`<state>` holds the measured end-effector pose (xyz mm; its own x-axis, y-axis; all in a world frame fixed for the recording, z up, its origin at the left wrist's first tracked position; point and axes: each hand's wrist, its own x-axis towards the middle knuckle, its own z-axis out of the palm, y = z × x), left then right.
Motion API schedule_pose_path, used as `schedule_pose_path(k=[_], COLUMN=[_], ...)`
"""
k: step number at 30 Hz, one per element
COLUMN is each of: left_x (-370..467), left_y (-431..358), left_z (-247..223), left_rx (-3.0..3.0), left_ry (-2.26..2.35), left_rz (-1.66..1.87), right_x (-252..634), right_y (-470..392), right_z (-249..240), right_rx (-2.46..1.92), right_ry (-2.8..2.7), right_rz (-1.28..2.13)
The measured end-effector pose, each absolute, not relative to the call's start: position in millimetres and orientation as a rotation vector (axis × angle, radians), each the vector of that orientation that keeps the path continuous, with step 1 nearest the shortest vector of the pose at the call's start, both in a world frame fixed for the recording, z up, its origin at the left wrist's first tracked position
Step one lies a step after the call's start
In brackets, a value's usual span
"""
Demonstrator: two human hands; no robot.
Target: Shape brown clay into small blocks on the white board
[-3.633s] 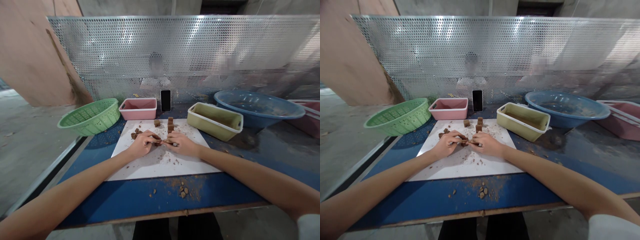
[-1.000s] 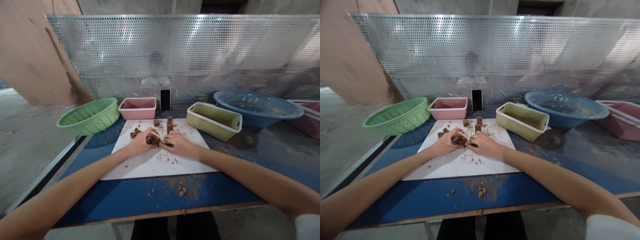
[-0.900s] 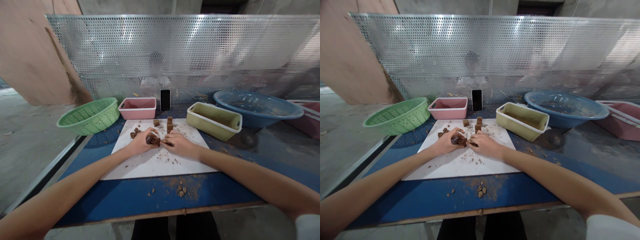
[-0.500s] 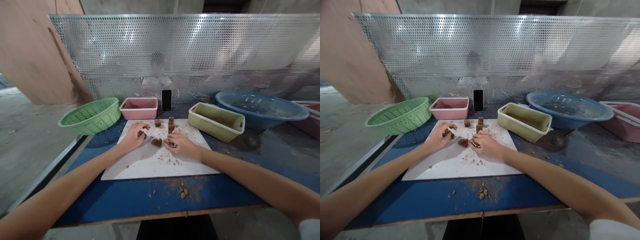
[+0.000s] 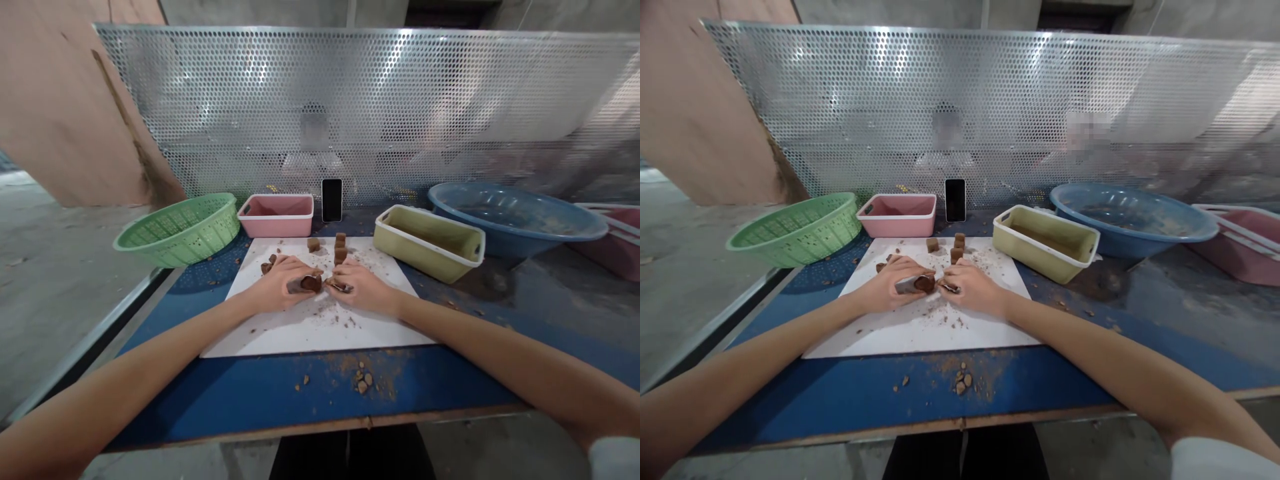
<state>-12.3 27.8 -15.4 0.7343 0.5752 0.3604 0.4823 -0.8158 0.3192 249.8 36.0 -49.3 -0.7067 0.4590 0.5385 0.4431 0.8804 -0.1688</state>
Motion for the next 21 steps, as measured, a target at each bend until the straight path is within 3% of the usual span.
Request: schedule_pose_path(k=[21], left_x=[-15], left_y=[42], left_z=[-33], left_rx=[2.774], left_ry=[0.851], left_rz=[0.731], right_x=[251], right_y=[39], right_z=[-53], right_rx=[-0.602], right_ry=[-2.395], right_rz=[0.061])
